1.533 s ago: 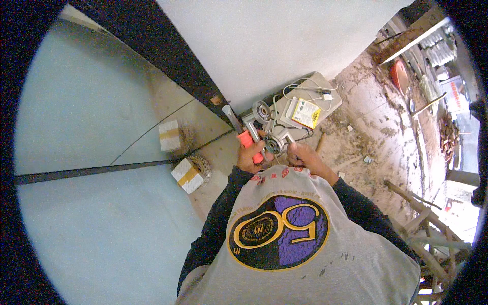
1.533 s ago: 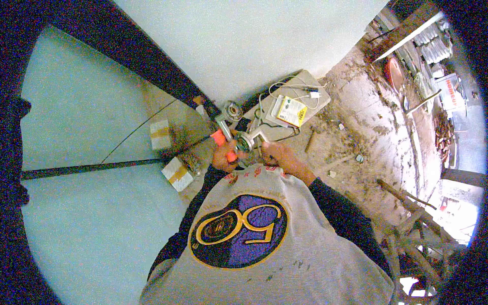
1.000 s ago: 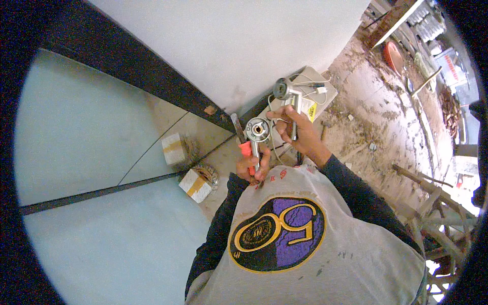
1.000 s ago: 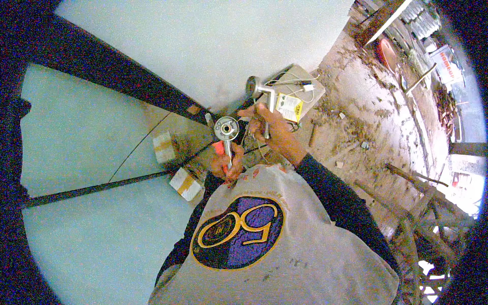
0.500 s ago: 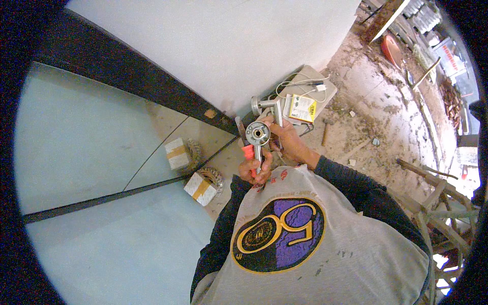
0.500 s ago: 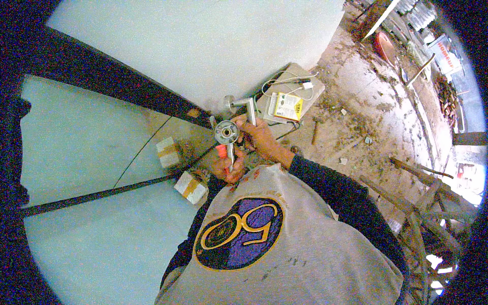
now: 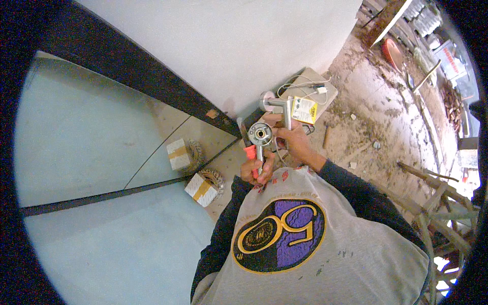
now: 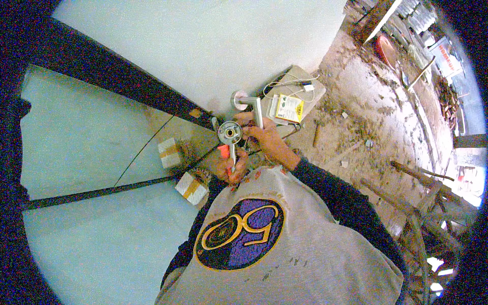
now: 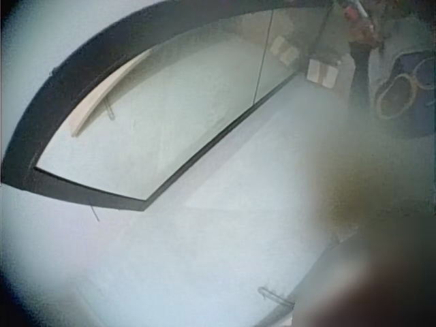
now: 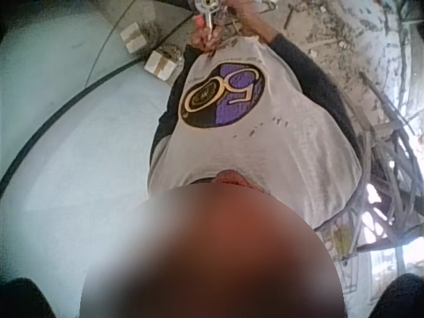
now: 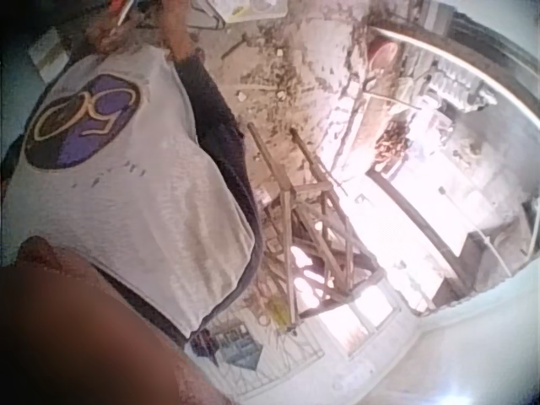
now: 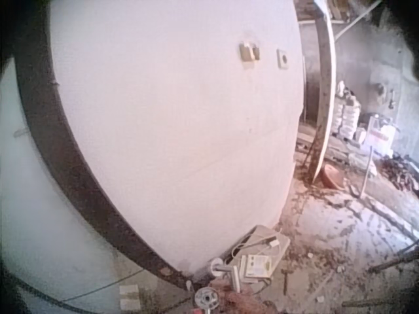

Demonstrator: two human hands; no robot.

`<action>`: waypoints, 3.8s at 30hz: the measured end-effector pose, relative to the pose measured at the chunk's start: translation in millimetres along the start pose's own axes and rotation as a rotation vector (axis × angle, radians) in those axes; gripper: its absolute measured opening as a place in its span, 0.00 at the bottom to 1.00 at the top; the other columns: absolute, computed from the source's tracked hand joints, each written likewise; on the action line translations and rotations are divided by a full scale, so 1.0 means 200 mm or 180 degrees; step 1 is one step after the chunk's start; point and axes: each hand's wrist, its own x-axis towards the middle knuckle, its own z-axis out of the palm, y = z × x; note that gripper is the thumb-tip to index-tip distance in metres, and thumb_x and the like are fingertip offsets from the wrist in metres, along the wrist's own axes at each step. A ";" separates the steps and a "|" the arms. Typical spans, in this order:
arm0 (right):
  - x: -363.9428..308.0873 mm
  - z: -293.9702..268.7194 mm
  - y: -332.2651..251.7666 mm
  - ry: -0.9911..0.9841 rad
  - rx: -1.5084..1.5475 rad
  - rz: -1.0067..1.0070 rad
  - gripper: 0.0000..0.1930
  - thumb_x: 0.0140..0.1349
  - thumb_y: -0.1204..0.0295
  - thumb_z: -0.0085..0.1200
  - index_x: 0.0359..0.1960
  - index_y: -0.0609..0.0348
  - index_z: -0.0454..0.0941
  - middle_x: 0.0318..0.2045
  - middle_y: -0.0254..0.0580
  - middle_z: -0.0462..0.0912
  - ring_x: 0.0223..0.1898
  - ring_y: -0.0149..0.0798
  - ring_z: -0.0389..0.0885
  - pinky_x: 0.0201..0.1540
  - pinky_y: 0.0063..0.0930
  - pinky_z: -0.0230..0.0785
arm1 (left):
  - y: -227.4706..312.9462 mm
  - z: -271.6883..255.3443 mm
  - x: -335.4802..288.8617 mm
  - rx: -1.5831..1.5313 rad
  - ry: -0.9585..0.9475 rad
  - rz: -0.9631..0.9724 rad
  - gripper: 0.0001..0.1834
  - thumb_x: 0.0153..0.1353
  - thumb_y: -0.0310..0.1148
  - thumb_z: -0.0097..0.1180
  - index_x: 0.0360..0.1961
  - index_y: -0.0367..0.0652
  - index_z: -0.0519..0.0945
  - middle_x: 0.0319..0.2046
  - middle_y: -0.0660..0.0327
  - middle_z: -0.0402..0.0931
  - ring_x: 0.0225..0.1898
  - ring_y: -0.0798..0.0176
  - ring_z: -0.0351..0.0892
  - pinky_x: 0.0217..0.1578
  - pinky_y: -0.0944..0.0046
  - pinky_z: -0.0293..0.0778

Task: The person assembles a metal bracket and cylindrical components on a small table. They pick up parts, align them, and use a screwdriver to tighten screws, then inspect the assembled unit.

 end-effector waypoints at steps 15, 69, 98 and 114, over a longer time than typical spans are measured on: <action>-0.06 -0.01 -0.08 -0.0817 -0.0063 -0.0416 0.35 0.52 0.78 0.61 0.66 0.60 0.70 0.64 0.43 0.72 0.61 0.36 0.73 0.62 0.31 0.67 | -0.06 0.06 -0.04 0.0056 0.0541 0.0107 0.24 0.61 0.38 0.60 0.54 0.36 0.71 0.27 0.58 0.72 0.13 0.68 0.69 0.12 0.67 0.69; -0.13 0.05 0.02 -0.0180 -0.1350 -0.1311 0.35 0.54 0.57 0.67 0.65 0.48 0.74 0.52 0.45 0.69 0.58 0.48 0.68 0.65 0.40 0.60 | -0.11 0.03 -0.04 0.1030 0.1270 -0.0328 0.18 0.56 0.44 0.64 0.36 0.40 0.76 0.18 0.60 0.72 0.16 0.64 0.72 0.19 0.63 0.69; -0.12 0.08 0.03 0.0348 -0.1699 -0.1299 0.35 0.47 0.59 0.74 0.54 0.58 0.70 0.47 0.44 0.71 0.51 0.43 0.74 0.56 0.38 0.69 | -0.10 0.03 -0.05 0.1063 0.1496 -0.0482 0.20 0.59 0.37 0.62 0.50 0.43 0.73 0.24 0.58 0.77 0.20 0.61 0.77 0.24 0.59 0.76; -0.13 0.10 0.02 0.0644 -0.1808 -0.1285 0.38 0.44 0.59 0.77 0.52 0.62 0.68 0.44 0.43 0.74 0.45 0.39 0.75 0.50 0.36 0.70 | -0.11 0.03 -0.04 0.1122 0.1419 -0.0361 0.20 0.58 0.37 0.62 0.48 0.41 0.73 0.24 0.58 0.76 0.21 0.61 0.78 0.23 0.59 0.76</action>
